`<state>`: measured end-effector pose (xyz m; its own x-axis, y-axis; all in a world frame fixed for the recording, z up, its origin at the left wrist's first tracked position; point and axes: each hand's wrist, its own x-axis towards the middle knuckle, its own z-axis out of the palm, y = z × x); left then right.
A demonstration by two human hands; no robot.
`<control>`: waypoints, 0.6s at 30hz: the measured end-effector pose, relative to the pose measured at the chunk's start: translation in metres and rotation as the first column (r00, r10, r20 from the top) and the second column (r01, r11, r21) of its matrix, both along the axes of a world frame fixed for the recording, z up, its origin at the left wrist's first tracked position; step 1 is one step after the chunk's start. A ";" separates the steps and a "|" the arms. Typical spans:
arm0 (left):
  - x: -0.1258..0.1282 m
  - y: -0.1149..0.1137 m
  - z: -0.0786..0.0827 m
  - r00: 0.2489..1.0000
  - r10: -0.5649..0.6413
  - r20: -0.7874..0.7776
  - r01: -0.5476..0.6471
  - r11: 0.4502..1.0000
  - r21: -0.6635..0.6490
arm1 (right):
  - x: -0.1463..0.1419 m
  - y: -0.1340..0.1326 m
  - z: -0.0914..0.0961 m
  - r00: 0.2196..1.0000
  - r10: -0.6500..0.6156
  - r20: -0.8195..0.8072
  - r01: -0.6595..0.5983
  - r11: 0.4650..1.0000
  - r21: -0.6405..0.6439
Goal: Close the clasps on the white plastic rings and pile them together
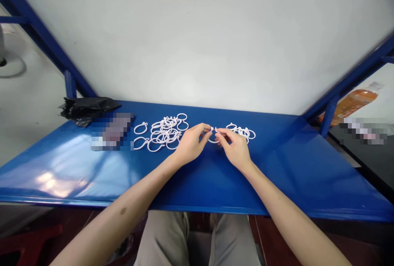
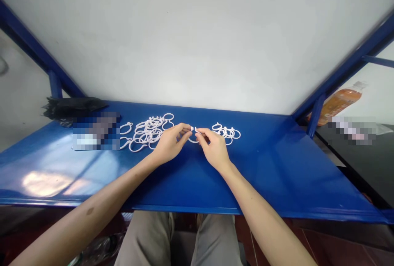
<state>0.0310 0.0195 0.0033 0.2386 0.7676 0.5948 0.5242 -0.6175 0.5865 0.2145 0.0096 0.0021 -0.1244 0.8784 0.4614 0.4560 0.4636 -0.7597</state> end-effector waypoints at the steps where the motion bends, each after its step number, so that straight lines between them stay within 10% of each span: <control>1: 0.000 0.000 -0.001 0.999 -0.038 0.000 0.038 0.999 -0.026 | 0.000 0.000 -0.001 1.000 0.001 0.015 -0.001 1.000 0.009; 13: 0.001 -0.005 -0.003 0.957 -0.038 -0.289 0.039 0.999 -0.003 | 0.002 0.000 -0.006 0.981 0.024 0.192 -0.049 0.991 0.126; 18: -0.019 0.015 -0.003 0.878 0.222 -0.425 -0.188 0.975 0.122 | 0.027 0.019 -0.002 0.950 -0.245 0.195 0.191 0.947 0.259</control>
<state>0.0116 0.0346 0.0006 0.3278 0.7847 0.5261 0.8345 -0.5016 0.2282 0.2420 0.0288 0.0001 -0.0648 0.7657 0.6399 0.7100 0.4860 -0.5096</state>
